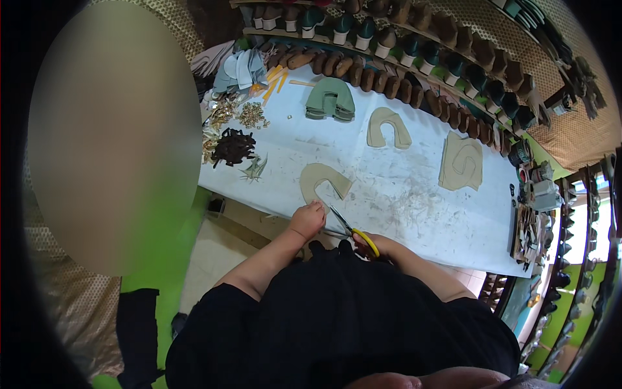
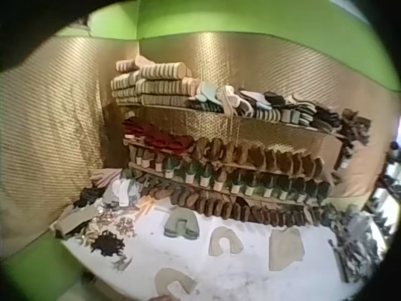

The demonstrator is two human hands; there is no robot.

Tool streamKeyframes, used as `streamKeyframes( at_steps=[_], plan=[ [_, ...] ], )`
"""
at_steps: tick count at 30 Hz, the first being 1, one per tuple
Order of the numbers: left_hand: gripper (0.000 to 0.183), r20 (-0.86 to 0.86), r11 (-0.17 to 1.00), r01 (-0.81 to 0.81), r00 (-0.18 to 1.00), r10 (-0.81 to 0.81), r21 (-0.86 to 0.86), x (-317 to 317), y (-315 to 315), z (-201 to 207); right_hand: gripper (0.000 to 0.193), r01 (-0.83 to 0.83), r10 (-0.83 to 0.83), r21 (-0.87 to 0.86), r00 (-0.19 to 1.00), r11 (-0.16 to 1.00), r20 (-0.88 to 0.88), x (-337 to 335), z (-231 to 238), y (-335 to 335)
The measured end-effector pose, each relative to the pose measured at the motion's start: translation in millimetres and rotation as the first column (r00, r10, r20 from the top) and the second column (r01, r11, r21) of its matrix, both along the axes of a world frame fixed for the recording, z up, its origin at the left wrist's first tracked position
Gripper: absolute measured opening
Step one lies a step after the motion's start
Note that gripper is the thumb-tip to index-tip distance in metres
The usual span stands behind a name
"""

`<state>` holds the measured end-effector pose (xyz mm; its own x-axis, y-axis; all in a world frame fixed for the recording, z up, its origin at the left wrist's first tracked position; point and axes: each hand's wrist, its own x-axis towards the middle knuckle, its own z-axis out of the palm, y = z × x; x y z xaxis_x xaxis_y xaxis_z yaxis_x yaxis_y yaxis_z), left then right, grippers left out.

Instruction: Cutting out specific shoe upper components from material using scissors.

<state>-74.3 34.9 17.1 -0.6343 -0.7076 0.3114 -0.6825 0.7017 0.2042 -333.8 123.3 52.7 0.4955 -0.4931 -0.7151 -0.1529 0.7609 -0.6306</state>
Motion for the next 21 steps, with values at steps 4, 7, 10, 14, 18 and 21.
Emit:
streamKeyframes(
  at_steps=[4,7,10,14,18,21],
  plan=[
    [0.017,0.035,0.993,0.017,0.999,-0.013,-0.115,-2,-5,-8,0.048,-0.015,0.015,0.009,0.999,1.000,0.031,-1,-12,2],
    [0.013,0.027,1.000,-0.028,0.999,0.028,0.014,-1,-5,1,0.056,-0.008,0.007,-0.055,1.000,0.998,-0.029,6,-8,6],
    [0.008,-0.157,0.998,0.008,0.987,-0.019,-0.066,3,-5,2,0.056,0.014,-0.013,0.023,0.999,1.000,-0.041,8,-12,10],
    [0.005,-0.215,0.999,0.005,0.977,-0.015,-0.048,8,-2,0,0.060,0.026,-0.027,-0.042,0.999,0.999,-0.035,20,7,8],
    [0.004,-0.295,0.996,0.033,0.954,-0.055,-0.078,9,-3,2,0.058,0.097,-0.097,-0.007,0.995,0.995,0.005,32,4,7],
    [0.003,-0.316,0.996,0.048,0.946,-0.069,-0.073,8,-3,0,0.053,0.108,-0.108,-0.002,0.994,0.994,0.022,31,-4,7]
  ],
)
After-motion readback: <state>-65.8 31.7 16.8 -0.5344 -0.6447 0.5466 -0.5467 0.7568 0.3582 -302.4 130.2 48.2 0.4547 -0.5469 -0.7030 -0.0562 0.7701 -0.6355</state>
